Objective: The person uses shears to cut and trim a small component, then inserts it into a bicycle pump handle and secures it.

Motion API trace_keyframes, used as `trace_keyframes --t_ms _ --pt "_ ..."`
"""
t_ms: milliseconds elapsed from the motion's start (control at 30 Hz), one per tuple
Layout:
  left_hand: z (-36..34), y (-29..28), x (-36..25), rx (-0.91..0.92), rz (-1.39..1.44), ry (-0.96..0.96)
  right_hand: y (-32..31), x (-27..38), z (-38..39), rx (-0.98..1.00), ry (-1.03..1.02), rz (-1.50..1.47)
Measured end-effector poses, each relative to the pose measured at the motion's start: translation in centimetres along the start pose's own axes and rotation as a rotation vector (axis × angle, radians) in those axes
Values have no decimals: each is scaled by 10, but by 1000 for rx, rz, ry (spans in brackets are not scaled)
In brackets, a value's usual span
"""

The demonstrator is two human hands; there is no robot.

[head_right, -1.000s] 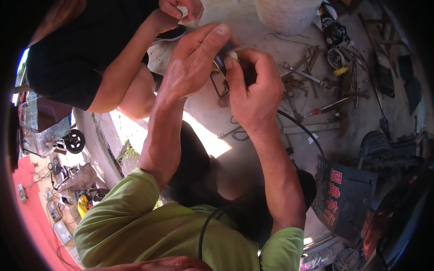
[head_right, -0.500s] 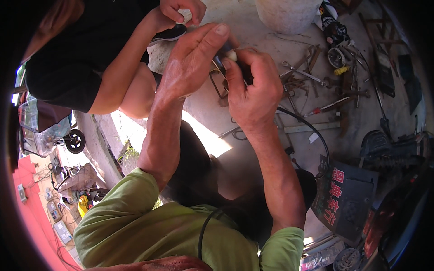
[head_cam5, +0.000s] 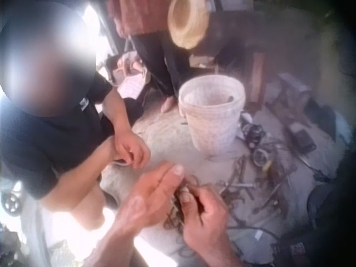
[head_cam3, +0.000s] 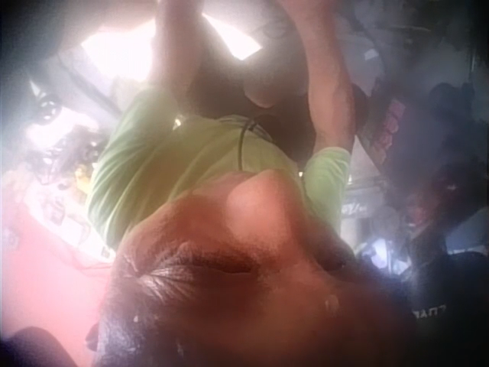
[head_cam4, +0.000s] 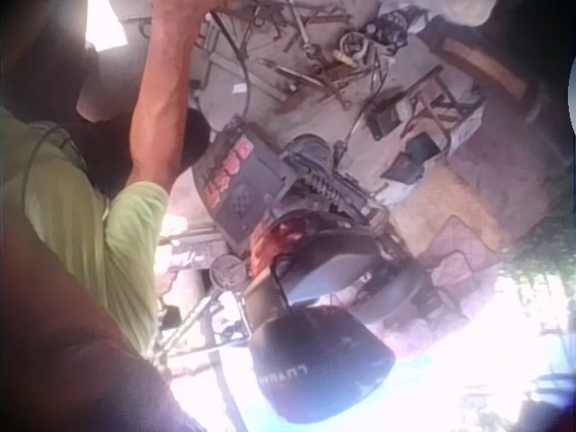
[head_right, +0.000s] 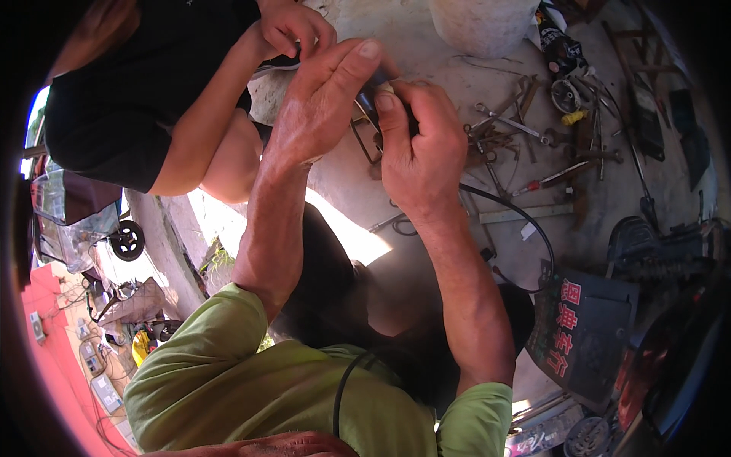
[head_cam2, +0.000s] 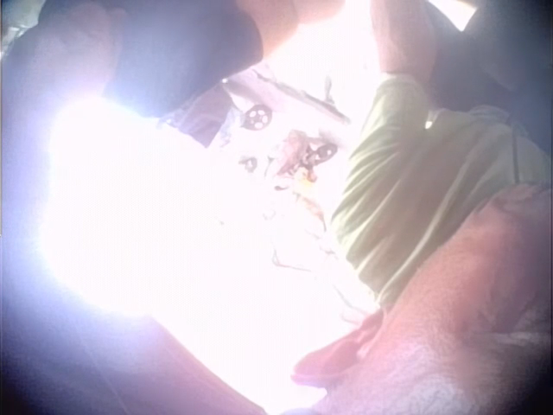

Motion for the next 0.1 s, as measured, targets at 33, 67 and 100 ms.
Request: trace_keyframes --t_ms 33,67,100 --pt "1 0 -1 0 -1 1 0 1 0 -1 -1 -1" --pt "1 -1 -2 -6 -12 -5 0 -1 1 -1 80 -52" --pt "2 -2 -3 -11 -23 -12 -1 -3 2 -2 163 -102"
Point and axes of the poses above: each hand's wrist, its own z-axis away from the middle knuckle, its own y-axis out of the palm, x = y × z, the point moved 6 cm from there along -z, towards the middle knuckle, and after that the axes turned 12 degrees about -z, right-handed, at the moved point
